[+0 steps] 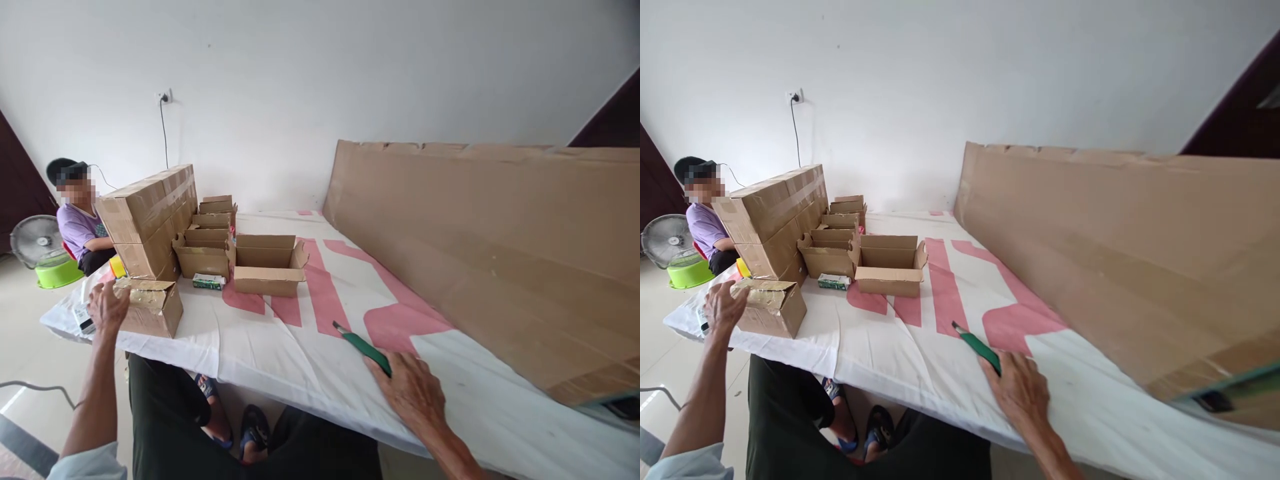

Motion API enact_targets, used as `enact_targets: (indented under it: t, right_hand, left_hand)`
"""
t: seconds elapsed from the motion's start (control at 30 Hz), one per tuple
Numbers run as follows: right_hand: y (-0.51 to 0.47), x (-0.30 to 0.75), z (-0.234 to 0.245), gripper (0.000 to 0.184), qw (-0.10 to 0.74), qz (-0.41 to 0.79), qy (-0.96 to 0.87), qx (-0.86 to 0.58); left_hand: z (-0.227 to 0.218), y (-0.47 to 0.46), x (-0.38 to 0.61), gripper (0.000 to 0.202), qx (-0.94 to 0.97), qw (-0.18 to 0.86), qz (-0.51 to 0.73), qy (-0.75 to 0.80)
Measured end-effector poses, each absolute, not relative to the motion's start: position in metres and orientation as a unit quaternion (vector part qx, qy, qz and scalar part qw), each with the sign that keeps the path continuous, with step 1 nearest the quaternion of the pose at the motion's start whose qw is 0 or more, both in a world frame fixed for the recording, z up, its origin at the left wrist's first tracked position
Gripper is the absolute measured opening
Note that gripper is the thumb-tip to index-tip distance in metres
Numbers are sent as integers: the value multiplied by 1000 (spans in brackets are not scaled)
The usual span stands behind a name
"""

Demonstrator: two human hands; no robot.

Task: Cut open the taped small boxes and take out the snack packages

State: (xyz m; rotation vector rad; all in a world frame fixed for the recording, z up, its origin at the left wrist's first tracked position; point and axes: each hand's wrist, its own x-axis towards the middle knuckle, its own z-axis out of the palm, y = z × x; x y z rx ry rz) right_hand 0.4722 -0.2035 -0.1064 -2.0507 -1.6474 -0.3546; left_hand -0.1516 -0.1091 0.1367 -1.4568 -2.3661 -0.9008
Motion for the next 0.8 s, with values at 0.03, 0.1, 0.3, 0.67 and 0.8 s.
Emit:
enact_targets:
  t: [0.03, 0.1, 0.3, 0.67, 0.8]
  right_hand:
    - [-203, 472, -106, 34, 241, -127, -603, -750]
    - [-202, 472, -105, 33, 240, -123, -604, -750]
    - [-203, 473, -103, 32, 250, -110, -598, -753]
    - [-201, 395, -74, 43, 468, 102, -569, -668]
    - [-197, 343, -49, 48, 524, 279, -531, -605]
  left_hand:
    - [137, -107, -164, 58, -490, 83, -295, -816]
    - [133, -103, -180, 65, -491, 21, -284, -823]
    - [112, -101, -183, 69, -513, -25, -345, -785]
    - [64, -145, -73, 59, -610, -138, -467, -625]
    - [60, -152, -52, 60, -610, -239, -468, -593]
